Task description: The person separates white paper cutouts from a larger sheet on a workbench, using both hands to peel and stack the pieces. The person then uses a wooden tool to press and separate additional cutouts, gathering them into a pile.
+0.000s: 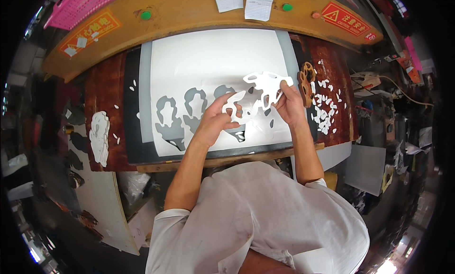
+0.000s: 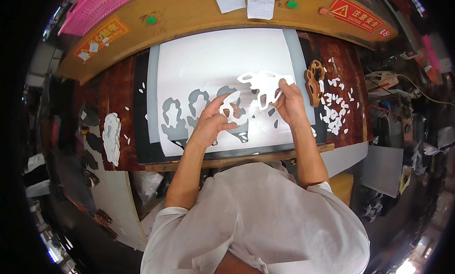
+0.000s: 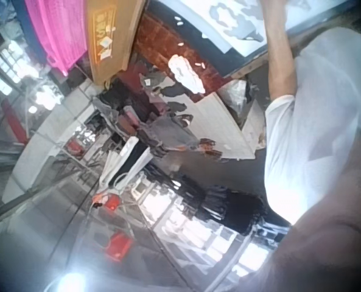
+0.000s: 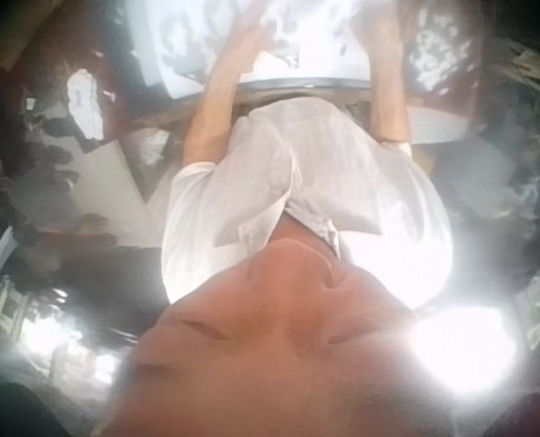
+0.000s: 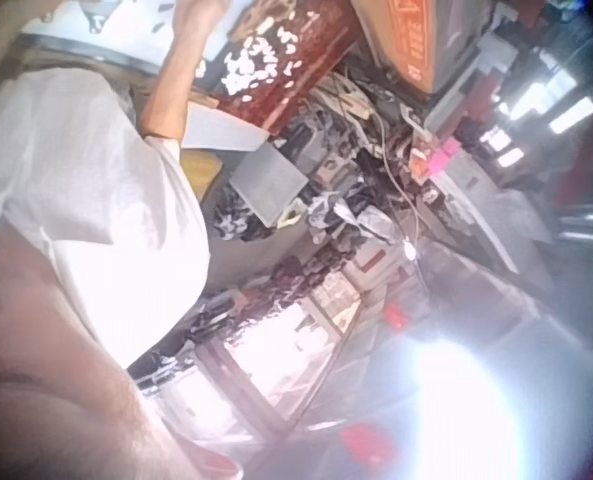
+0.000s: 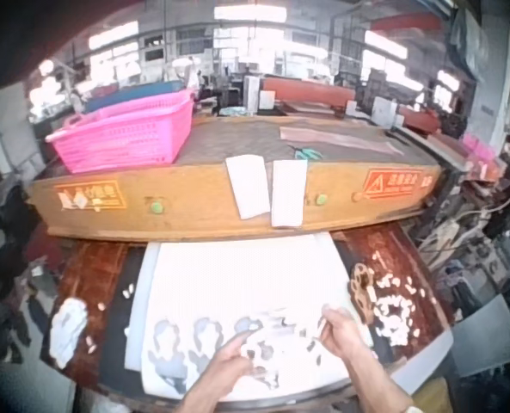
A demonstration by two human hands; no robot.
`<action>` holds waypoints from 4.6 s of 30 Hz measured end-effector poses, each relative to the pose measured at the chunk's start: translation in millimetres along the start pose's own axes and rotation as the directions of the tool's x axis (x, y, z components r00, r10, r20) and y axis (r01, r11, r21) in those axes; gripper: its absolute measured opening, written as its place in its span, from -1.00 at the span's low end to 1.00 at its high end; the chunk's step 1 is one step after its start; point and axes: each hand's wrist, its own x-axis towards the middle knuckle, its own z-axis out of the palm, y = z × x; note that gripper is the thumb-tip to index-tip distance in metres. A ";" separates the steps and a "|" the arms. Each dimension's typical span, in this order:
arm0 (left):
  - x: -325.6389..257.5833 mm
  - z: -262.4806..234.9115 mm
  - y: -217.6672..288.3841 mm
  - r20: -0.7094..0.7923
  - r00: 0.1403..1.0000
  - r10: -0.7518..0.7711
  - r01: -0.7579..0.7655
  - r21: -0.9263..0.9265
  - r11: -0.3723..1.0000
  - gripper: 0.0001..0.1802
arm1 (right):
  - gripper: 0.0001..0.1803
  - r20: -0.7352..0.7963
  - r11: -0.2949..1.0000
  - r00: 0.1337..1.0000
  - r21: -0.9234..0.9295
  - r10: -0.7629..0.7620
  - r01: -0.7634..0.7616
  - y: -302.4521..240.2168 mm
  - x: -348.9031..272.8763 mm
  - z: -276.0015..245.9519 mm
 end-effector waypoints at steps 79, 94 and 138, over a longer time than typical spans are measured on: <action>13.2 148.1 -187.5 -0.525 0.683 -0.508 0.316 -0.415 0.853 -0.63 | -0.60 0.286 0.752 0.955 -0.611 -0.081 0.247 -179.8 208.2 -55.3; 22.2 173.0 14.6 -0.384 0.636 0.669 -0.029 0.855 0.518 -0.59 | -0.68 0.453 0.865 0.866 -0.500 0.213 0.048 -68.3 32.0 2.3; -49.7 -60.7 26.0 -0.041 0.997 0.069 -0.036 0.541 0.840 -0.55 | -0.64 0.154 0.919 0.918 -0.217 0.365 -0.329 59.9 -21.9 122.5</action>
